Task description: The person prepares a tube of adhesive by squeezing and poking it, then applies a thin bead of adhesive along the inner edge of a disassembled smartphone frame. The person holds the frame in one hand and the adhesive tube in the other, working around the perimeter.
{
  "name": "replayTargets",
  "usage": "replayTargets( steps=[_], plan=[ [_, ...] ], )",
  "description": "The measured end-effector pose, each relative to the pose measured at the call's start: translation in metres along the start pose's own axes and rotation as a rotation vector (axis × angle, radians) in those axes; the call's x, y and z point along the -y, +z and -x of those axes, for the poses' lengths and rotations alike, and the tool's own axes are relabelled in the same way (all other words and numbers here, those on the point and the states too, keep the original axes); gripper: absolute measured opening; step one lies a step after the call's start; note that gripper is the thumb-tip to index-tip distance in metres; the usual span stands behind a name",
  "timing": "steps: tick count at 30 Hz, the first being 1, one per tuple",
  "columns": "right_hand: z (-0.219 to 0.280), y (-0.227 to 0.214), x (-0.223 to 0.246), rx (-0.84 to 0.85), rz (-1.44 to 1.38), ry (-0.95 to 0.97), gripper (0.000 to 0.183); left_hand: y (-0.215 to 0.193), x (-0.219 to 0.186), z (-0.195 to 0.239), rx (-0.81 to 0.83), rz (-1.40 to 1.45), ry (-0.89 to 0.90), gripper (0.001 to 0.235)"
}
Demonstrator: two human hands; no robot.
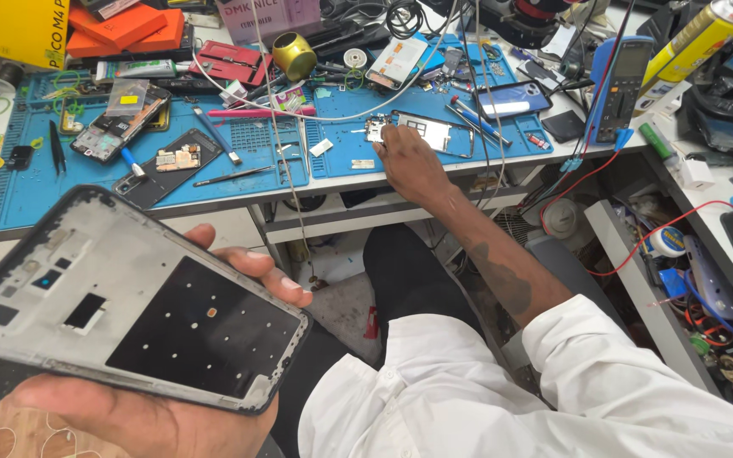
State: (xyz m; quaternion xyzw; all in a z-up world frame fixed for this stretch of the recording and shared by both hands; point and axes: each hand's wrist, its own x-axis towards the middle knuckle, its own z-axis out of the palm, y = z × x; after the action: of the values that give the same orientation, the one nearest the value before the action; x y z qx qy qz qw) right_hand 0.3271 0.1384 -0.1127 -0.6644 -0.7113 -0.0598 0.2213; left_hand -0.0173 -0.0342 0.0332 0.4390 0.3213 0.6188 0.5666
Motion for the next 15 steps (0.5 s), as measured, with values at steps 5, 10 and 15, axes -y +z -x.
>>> replayTargets(
  steps=[5,10,15],
  plan=[
    [0.000,0.004,-0.007,0.040,-0.135,0.135,0.041,0.006,0.014,0.008,-0.074,0.118,0.029,0.133],
    [0.009,-0.014,-0.015,0.056,-0.673,0.149,0.054,0.002,0.021,0.011,0.015,0.537,-0.010,0.120],
    [0.042,-0.052,0.001,0.217,-1.357,0.244,0.059,-0.001,0.028,0.009,0.032,0.417,0.016,0.123]
  ],
)
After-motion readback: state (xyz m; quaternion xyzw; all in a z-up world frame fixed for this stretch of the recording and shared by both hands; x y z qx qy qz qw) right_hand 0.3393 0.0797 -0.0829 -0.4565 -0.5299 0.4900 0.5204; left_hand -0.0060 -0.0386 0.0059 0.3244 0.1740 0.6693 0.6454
